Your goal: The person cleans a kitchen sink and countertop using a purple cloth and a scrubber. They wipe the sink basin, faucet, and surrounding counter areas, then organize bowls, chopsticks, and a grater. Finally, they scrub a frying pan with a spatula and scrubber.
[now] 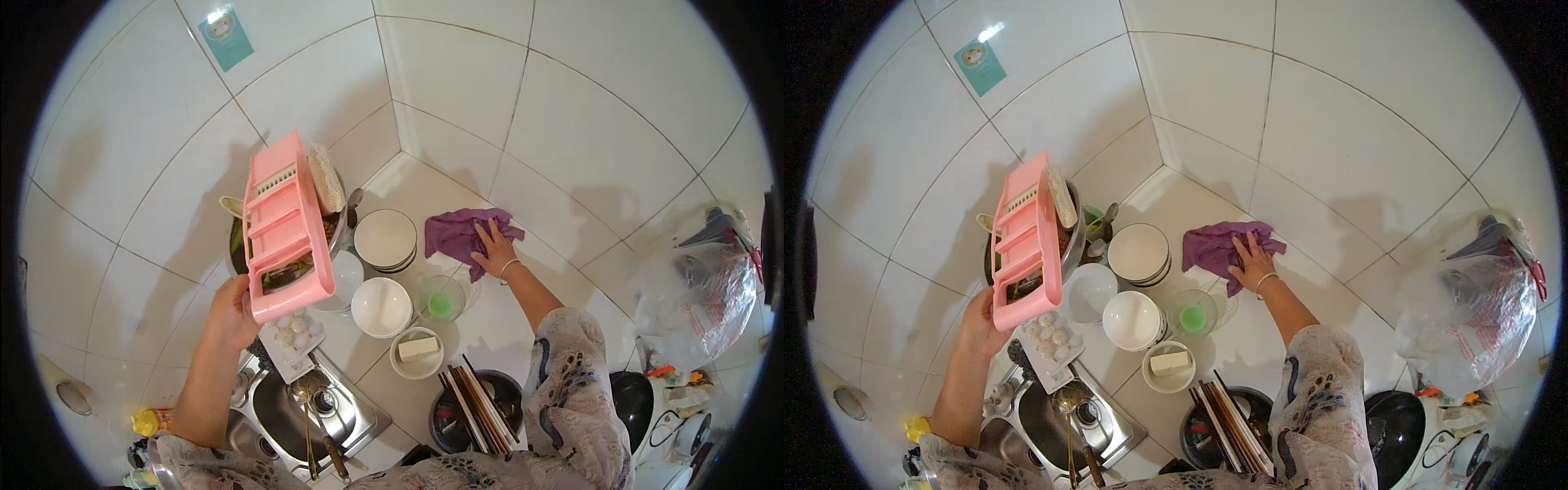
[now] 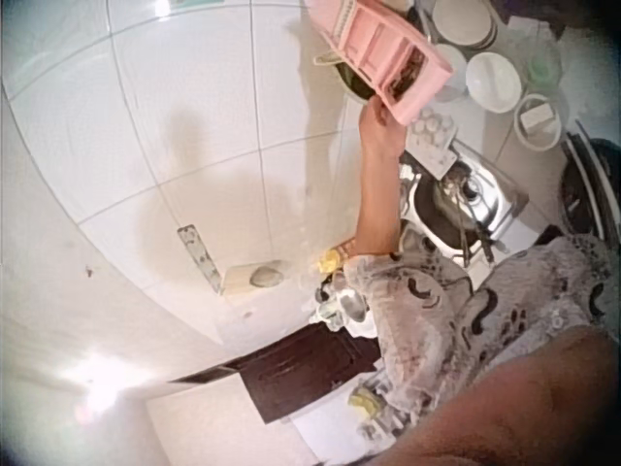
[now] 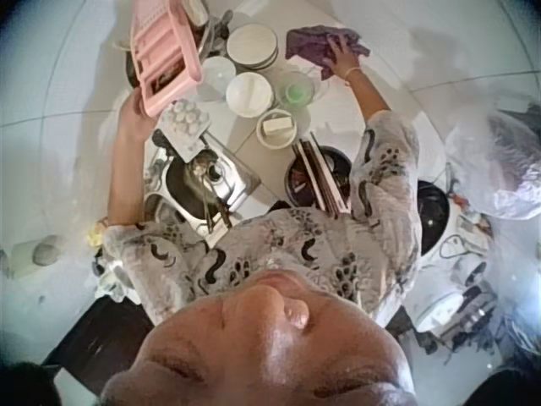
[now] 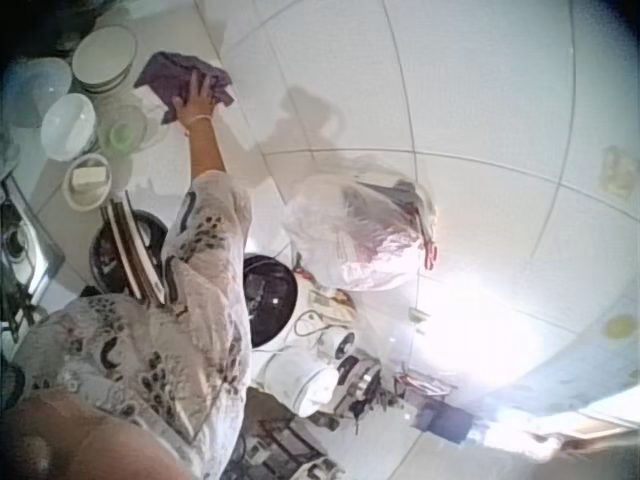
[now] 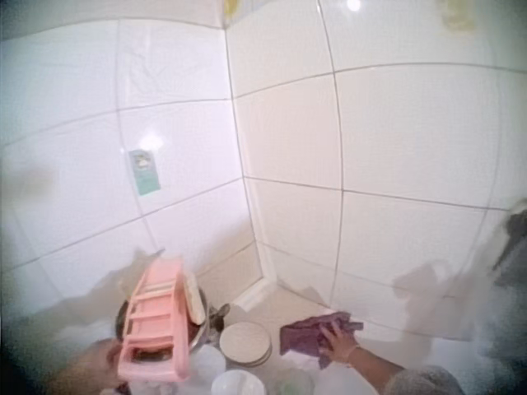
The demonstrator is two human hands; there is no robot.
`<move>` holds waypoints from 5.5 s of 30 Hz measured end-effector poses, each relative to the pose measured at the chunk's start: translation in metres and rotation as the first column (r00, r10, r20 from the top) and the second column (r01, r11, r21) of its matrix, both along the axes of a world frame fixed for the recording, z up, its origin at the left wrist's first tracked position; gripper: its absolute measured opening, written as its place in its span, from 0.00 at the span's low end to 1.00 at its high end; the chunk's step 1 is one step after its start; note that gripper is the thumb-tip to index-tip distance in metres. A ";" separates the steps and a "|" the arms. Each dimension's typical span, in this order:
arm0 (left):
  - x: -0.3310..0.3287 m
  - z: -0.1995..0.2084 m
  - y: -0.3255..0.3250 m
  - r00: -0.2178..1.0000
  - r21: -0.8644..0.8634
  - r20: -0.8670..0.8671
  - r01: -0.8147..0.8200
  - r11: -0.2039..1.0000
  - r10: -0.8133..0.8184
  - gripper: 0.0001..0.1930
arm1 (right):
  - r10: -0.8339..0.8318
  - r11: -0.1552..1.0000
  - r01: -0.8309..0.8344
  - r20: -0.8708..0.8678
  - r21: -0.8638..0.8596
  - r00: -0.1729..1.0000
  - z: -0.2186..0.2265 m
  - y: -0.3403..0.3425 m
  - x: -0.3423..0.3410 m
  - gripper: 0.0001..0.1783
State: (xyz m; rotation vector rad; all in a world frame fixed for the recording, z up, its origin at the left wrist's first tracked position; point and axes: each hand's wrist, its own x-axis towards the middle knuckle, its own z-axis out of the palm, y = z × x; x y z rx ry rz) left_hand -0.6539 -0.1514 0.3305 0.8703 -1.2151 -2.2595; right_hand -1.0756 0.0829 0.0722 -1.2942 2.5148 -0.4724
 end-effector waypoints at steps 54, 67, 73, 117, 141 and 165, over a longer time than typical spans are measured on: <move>-0.061 -0.035 0.009 0.978 0.010 0.069 -0.196 0.980 0.195 0.12 | -0.270 0.886 0.245 0.008 0.393 0.963 0.000 0.059 -0.025 0.39; -0.277 -0.118 0.052 0.985 0.294 -0.095 -0.113 0.949 0.147 0.12 | -0.362 0.846 0.343 -0.033 0.408 0.932 -0.010 0.132 0.010 0.38; -0.364 -0.174 0.061 0.924 0.439 -0.049 -0.320 0.840 0.378 0.14 | -0.387 0.842 0.362 -0.019 0.400 0.922 -0.012 0.135 0.003 0.37; -0.210 -0.131 0.110 0.999 0.297 -0.028 -0.024 0.955 0.034 0.22 | -0.436 0.822 0.410 -0.026 0.395 0.899 -0.001 0.216 0.070 0.36; 0.028 -0.220 0.332 0.810 0.300 0.338 0.389 0.871 -0.479 0.22 | -0.326 0.929 0.297 0.108 0.221 0.939 0.029 0.356 0.234 0.29; -0.176 -0.238 0.311 0.919 0.119 0.298 0.234 0.965 -0.259 0.15 | -0.512 0.838 0.510 0.041 -0.195 0.858 0.029 0.371 0.215 0.20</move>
